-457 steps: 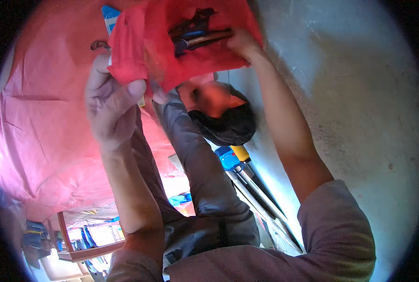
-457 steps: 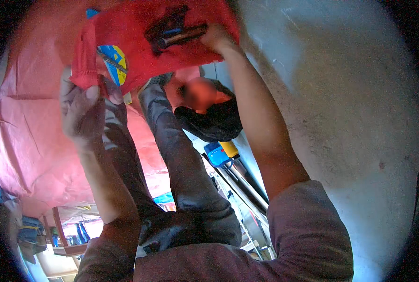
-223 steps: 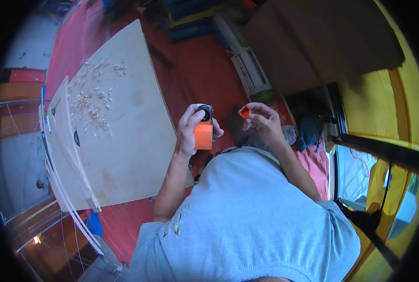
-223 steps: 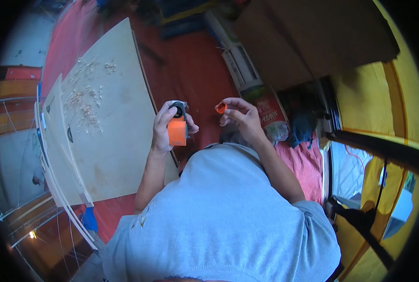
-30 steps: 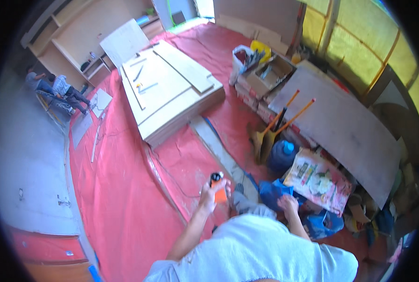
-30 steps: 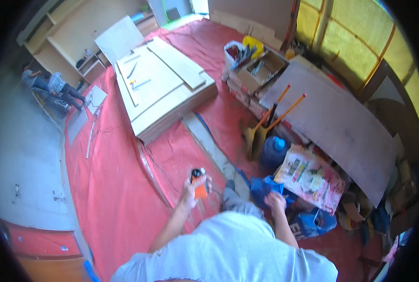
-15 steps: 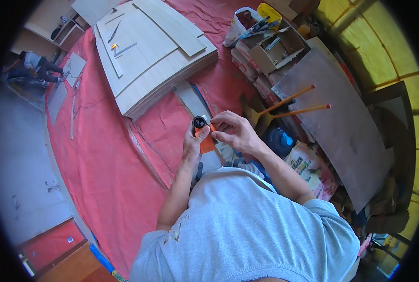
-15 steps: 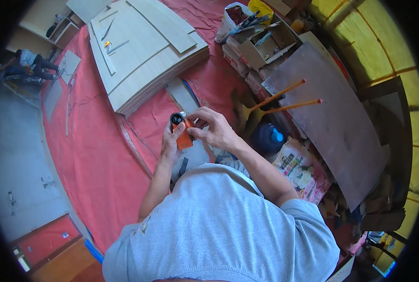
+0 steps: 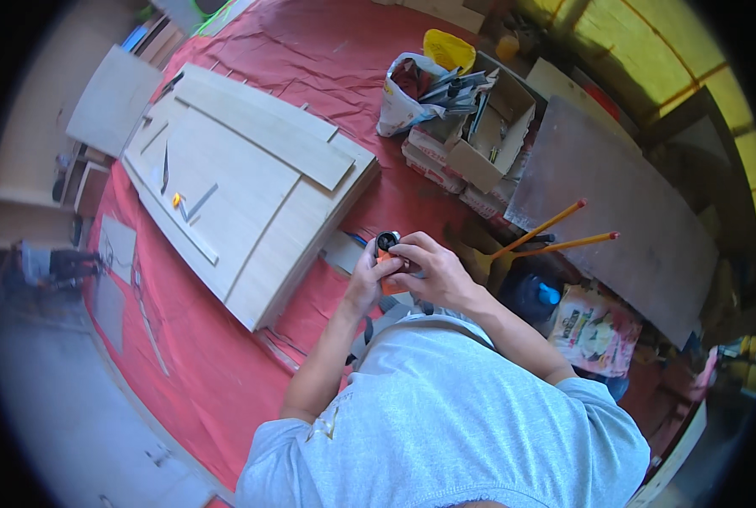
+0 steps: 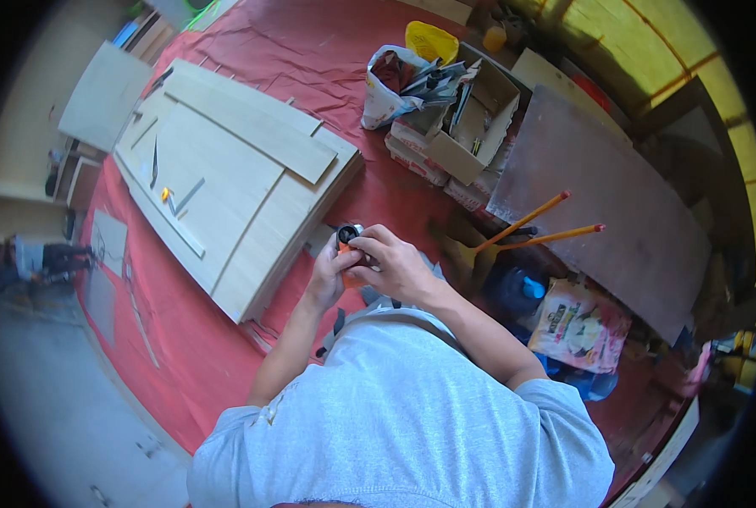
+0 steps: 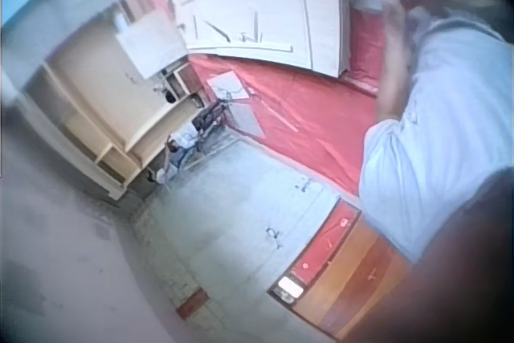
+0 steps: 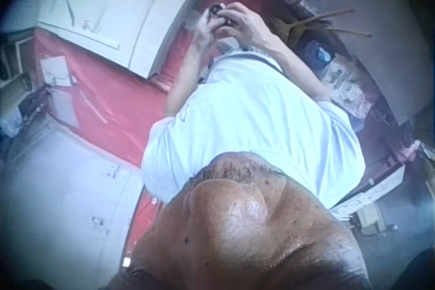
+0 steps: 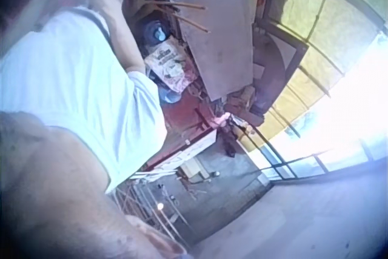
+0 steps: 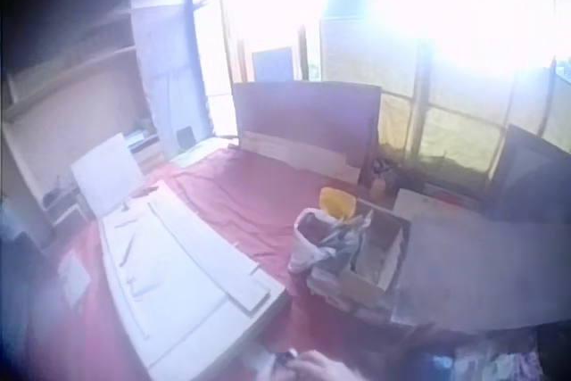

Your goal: The person takes a tape measure from a red bag and uses it to measure the length of a green flexible conduit against a concrete wall in a workshop.

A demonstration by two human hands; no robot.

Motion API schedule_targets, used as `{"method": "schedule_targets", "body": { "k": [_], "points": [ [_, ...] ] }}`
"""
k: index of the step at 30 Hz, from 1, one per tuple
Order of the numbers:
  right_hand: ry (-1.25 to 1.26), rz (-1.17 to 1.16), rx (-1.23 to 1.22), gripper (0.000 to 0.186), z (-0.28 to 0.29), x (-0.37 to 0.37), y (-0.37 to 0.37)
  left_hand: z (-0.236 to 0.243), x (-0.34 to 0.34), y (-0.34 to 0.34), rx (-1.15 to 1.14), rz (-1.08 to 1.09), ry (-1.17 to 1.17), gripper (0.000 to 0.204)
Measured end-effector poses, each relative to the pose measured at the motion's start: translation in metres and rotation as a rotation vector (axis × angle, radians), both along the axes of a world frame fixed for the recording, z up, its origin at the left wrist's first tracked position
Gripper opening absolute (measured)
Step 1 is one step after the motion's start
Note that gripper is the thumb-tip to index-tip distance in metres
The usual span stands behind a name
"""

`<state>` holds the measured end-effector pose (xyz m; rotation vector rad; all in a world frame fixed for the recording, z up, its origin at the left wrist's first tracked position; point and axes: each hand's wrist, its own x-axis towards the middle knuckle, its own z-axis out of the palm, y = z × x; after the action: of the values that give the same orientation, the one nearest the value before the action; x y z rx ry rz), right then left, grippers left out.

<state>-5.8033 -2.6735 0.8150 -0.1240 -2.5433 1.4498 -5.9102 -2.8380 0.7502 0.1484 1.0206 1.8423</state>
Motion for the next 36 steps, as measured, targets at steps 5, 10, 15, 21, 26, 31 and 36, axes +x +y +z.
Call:
{"method": "schedule_targets", "body": {
  "k": [5, 10, 15, 21, 26, 31, 36],
  "points": [
    [-0.042, -0.214, -0.295, 0.041, -0.028, -0.070, 0.056, 0.003, -0.111, 0.053, -0.063, -0.081, 0.039, 0.054],
    [-0.272, -0.507, -0.726, 0.029, -0.090, -0.161, 0.152, -0.006, -0.232, 0.102, -0.108, 0.016, 0.024, 0.056],
    [-0.248, -0.485, -0.756, 0.027, -0.079, -0.299, 0.265, 0.007, -0.360, 0.135, -0.111, 0.244, 0.038, 0.048],
    [-0.109, -0.304, -0.440, 0.029, 0.017, -0.466, 0.351, 0.026, -0.480, 0.168, -0.052, 0.466, 0.120, 0.042],
    [0.026, -0.248, -0.488, 0.025, 0.017, -0.552, 0.384, 0.026, -0.554, 0.216, -0.045, 0.523, 0.110, 0.043],
    [-0.078, -0.421, -0.686, 0.029, -0.040, -0.581, 0.421, -0.002, -0.642, 0.279, -0.030, 0.406, 0.027, 0.044],
    [-0.101, -0.802, -0.854, 0.029, -0.099, -0.620, 0.470, -0.018, -0.758, 0.358, -0.056, 0.235, -0.020, 0.045]
  ]
}}
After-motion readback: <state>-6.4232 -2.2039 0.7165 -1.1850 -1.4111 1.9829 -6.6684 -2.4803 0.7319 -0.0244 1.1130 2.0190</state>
